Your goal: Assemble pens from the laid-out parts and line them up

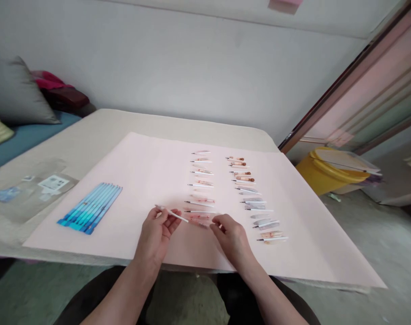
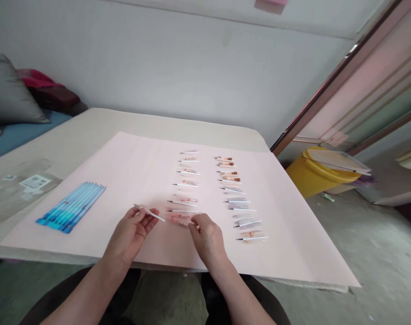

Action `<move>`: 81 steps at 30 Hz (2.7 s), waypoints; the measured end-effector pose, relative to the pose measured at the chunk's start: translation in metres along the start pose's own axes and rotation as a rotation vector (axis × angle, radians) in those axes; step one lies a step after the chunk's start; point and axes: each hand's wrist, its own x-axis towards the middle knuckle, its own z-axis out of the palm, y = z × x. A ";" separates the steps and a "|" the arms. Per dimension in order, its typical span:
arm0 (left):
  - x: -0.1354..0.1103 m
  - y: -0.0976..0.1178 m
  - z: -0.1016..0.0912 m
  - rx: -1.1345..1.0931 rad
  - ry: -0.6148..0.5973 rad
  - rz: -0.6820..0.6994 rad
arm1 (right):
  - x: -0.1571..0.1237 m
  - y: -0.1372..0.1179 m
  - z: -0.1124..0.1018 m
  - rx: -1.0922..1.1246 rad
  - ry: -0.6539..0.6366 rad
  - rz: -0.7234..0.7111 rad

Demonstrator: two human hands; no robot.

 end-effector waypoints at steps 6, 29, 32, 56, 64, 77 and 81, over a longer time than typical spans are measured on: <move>0.007 0.008 -0.004 -0.038 0.031 0.067 | -0.006 -0.007 0.017 -0.428 -0.135 -0.087; 0.012 -0.008 -0.004 0.040 0.119 0.111 | -0.007 -0.002 0.026 -0.330 -0.100 -0.239; 0.012 -0.008 -0.003 0.045 0.111 0.107 | -0.007 -0.002 0.026 -0.320 -0.096 -0.249; -0.001 -0.021 0.005 0.135 0.063 0.100 | -0.006 -0.021 0.021 0.148 0.012 -0.219; -0.005 -0.018 0.008 0.197 -0.023 0.141 | -0.007 -0.019 0.020 0.217 0.003 -0.174; -0.007 -0.010 0.010 0.252 -0.157 0.138 | -0.001 -0.018 0.019 0.764 -0.258 0.234; -0.008 -0.007 0.010 0.244 -0.146 0.126 | -0.001 -0.021 0.021 0.836 -0.233 0.252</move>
